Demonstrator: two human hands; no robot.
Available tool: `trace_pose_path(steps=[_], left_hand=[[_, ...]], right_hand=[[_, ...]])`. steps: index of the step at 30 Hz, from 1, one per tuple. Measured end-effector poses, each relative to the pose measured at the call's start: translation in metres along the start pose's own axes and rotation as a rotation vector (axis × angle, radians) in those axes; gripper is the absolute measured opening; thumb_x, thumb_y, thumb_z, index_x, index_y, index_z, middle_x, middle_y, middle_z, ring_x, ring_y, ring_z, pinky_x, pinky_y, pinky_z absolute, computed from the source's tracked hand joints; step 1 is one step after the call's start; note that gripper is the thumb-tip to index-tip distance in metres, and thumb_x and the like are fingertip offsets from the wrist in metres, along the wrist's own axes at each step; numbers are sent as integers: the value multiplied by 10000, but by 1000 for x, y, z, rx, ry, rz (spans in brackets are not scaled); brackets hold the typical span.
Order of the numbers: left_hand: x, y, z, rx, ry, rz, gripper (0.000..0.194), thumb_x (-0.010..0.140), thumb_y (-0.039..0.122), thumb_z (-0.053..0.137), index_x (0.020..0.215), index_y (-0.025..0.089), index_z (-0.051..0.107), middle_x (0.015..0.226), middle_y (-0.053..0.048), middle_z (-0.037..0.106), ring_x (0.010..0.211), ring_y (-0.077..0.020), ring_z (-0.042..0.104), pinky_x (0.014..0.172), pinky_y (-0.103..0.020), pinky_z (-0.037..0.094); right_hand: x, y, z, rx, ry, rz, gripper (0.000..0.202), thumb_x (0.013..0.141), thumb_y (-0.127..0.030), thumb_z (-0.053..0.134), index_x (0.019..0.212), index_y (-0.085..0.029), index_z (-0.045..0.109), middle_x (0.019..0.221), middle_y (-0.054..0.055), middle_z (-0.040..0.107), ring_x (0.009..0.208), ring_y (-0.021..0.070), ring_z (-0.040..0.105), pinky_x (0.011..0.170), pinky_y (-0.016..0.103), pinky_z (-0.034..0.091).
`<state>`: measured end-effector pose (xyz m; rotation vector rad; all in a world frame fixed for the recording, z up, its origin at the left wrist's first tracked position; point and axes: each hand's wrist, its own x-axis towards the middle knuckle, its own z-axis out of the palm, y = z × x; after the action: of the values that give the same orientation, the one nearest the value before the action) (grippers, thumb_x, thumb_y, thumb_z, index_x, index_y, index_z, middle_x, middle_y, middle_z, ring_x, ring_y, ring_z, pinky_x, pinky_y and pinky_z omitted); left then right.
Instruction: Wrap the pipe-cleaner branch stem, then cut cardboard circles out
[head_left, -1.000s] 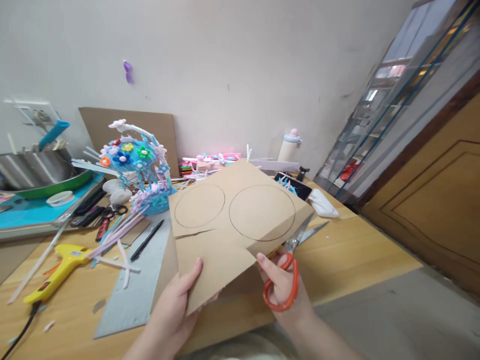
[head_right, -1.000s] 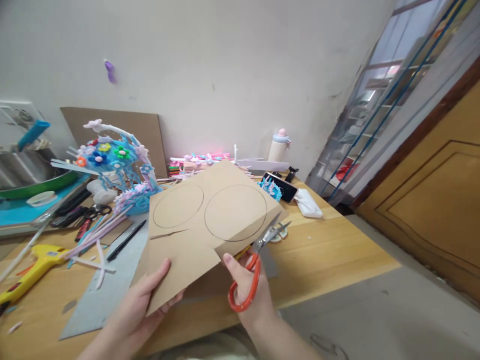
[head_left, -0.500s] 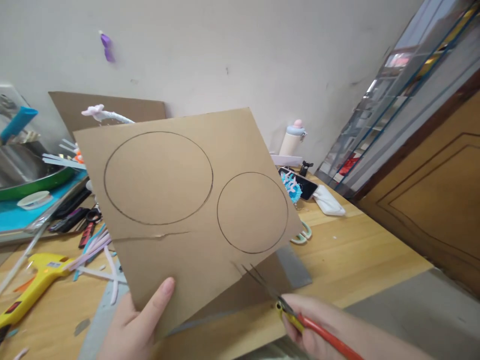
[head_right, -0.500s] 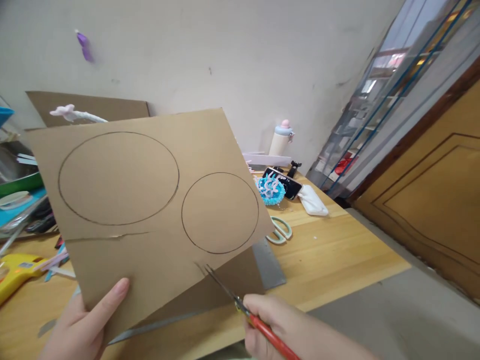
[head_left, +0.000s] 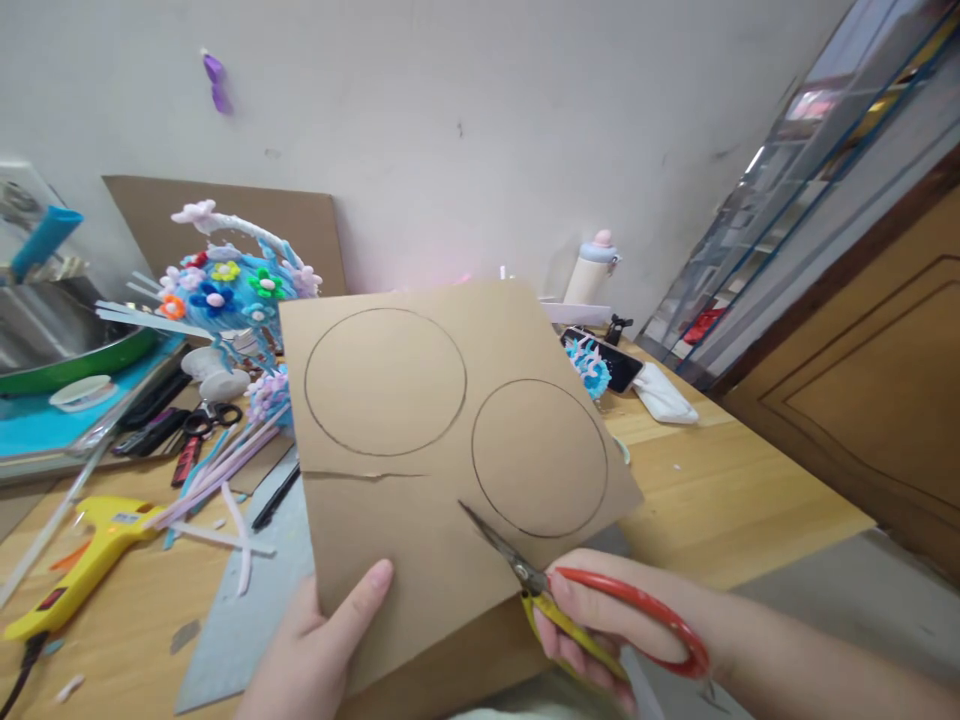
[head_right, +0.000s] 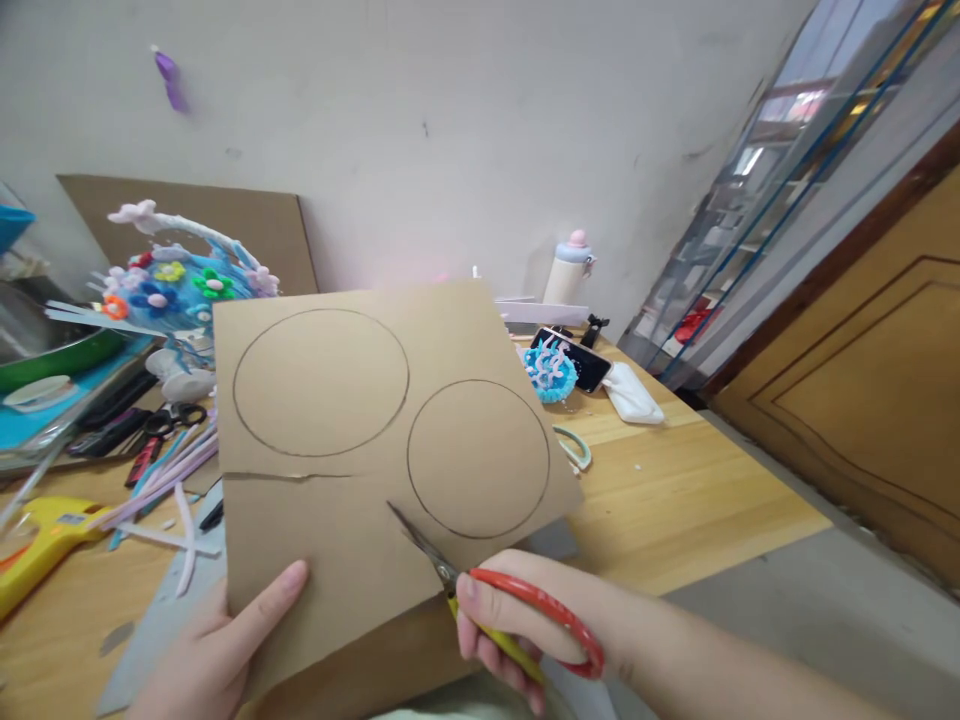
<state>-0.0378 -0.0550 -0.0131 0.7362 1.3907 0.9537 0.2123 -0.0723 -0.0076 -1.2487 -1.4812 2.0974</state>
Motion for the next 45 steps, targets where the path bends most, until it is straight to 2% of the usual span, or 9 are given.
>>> trace_pose_path(steps=[6,12,17,20,24,29,37,41,45], left_hand=[[1,1,-3,59,25,19,735,664,412,700,1321,234,423,1214,-52,616,1230,-301,448,836,-340,540],[5,1,-7,90,-15,2,764,651,453,705,1323,219,427,1210,-63,618,1147,-293,533,880,-344,510],[8,-3,-8,-18,-65,-61,767,670,426,693,1340,199,398,1190,-78,630,1082,-291,581,859,-358,515],[10,-3,-9,6,-67,-70,750,665,432,691,1320,181,425,1154,-89,650,1048,-297,602,863,-378,509],[11,3,-15,92,-69,-81,627,664,448,682,1214,182,540,1086,-82,684,985,-300,633,803,-370,531],[9,8,-21,287,-57,23,447,635,501,682,943,177,681,1023,-79,707,935,-308,645,773,-353,533],[12,-4,-20,245,-182,-89,530,662,501,666,1071,168,616,1108,-96,672,1035,-312,604,842,-394,510],[14,-5,-16,219,-184,-81,590,673,483,668,1146,144,571,1160,-123,640,1062,-302,592,876,-391,496],[9,-1,-6,94,-203,-194,646,707,469,641,1232,123,496,1083,-158,672,864,-320,670,658,-407,559]], right_hand=[[11,8,8,96,21,-55,606,755,-725,380,740,-130,499,599,-15,438,440,52,404,376,157,388],[17,14,14,68,96,-71,606,774,-713,365,626,-136,482,442,-38,412,323,49,380,306,151,277],[25,36,25,103,202,-43,586,756,-705,421,504,-178,373,327,-76,306,248,33,247,241,151,177],[27,41,27,120,170,-41,605,760,-707,411,468,-181,346,305,-75,280,238,33,245,237,153,177],[24,34,25,256,71,50,615,720,-757,396,575,-161,449,393,-73,349,271,35,282,255,154,219],[12,27,17,486,-67,228,740,684,-815,330,724,-106,539,604,7,488,476,48,454,409,140,336],[13,-4,15,48,0,150,726,696,-825,239,613,-149,488,407,-39,415,297,59,360,340,187,271],[18,-4,20,-67,69,119,697,707,-817,215,609,-173,463,332,-59,374,284,72,363,340,187,286],[23,4,25,-103,203,122,647,718,-798,274,489,-197,346,269,-70,284,232,59,288,266,176,201]])
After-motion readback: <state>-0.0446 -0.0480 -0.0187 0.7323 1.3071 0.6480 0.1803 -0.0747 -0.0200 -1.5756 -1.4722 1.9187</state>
